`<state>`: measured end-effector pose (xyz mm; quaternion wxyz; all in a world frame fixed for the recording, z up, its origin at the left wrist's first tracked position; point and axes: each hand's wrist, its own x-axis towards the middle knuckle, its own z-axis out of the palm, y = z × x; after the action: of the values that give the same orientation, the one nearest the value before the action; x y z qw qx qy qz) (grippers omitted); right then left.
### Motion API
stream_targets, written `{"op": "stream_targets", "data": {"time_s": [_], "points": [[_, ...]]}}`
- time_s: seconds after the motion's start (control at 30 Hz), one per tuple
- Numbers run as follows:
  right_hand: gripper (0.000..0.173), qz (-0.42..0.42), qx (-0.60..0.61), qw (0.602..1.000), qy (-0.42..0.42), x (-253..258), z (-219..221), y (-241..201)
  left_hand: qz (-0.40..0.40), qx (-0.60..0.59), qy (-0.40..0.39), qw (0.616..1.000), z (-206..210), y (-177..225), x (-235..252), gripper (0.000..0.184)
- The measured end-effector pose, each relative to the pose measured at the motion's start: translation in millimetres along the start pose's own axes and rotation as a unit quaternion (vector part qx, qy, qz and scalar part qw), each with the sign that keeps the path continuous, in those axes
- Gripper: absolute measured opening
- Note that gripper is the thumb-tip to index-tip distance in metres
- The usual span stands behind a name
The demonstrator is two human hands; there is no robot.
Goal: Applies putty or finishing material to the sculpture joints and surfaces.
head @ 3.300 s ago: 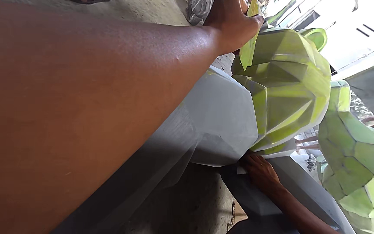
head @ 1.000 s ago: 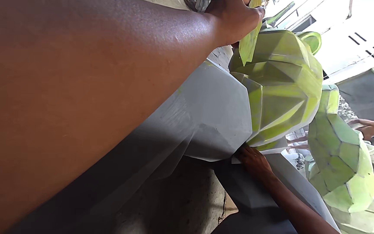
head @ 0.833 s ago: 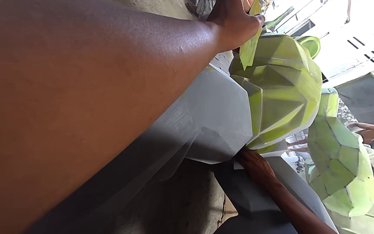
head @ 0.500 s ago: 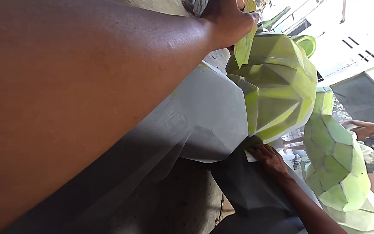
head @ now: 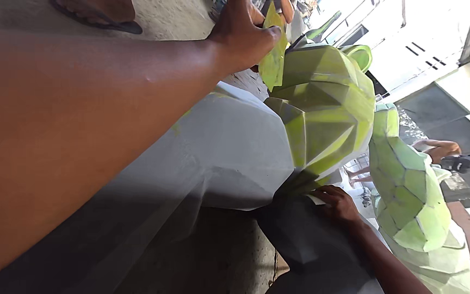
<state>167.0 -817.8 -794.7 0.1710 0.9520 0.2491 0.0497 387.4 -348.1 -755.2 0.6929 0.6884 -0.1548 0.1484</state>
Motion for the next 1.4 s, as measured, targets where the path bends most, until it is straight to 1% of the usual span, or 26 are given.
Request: {"op": "stream_targets", "data": {"time_s": [0.07,0.17,0.27,0.33,0.4,0.5,0.63,0.67,0.77,0.83,0.9,0.97,1.1,1.17,1.23,1.3,1.4], "points": [[0.031,0.022,0.028,0.998,0.050,-1,-1,10,0.001,0.007,0.001,1.000,-1,-1,0,0.026],[0.032,0.019,0.027,0.998,0.062,6,3,13,0.005,0.011,0.006,1.000,-1,0,-2,0.025],[0.035,0.004,0.024,0.999,0.034,12,11,10,0.004,0.022,0.012,1.000,-1,0,-2,0.024],[0.036,0.009,0.023,0.999,0.022,15,13,7,0.014,0.027,0.017,0.999,-2,0,-2,0.024],[0.034,0.021,0.027,0.999,0.002,17,12,6,0.018,0.034,0.021,0.999,-2,0,-2,0.024],[0.032,0.016,0.032,0.999,-0.021,12,4,4,0.001,0.039,0.021,0.999,0,0,-5,0.024],[0.027,0.006,0.028,0.998,-0.055,-1,-7,8,0.019,0.037,0.024,0.999,-1,1,-4,0.024],[0.027,0.012,0.038,0.999,-0.032,-4,-10,10,0.025,0.039,0.024,0.999,-1,1,-4,0.025],[0.027,0.048,0.061,0.994,0.079,0,-20,29,0.033,0.044,0.030,0.998,-2,0,-4,0.027],[0.029,0.066,0.062,0.991,0.095,-1,-15,47,0.036,0.043,0.032,0.998,-2,-2,-3,0.028],[0.032,0.068,0.064,0.993,0.073,-6,-4,60,0.036,0.038,0.034,0.998,-1,-3,-3,0.028],[0.035,0.074,0.047,0.995,0.040,-6,2,64,0.033,0.025,0.042,0.998,0,-2,-2,0.027],[0.040,0.119,-0.010,0.991,-0.063,-6,-9,54,0.021,0.003,0.043,0.999,-1,1,-5,0.022],[0.042,0.114,-0.033,0.990,-0.078,-11,-12,52,0.021,-0.004,0.044,0.999,0,1,-6,0.022],[0.041,0.091,-0.043,0.993,-0.062,-17,-12,54,0.020,-0.008,0.046,0.999,0,3,-6,0.021],[0.037,0.076,-0.041,0.995,-0.039,-21,-15,56,0.014,-0.006,0.047,0.999,0,3,-7,0.021],[0.032,0.068,-0.031,0.997,0.021,-19,-15,65,0.013,-0.003,0.050,0.999,0,1,-7,0.023]]}}
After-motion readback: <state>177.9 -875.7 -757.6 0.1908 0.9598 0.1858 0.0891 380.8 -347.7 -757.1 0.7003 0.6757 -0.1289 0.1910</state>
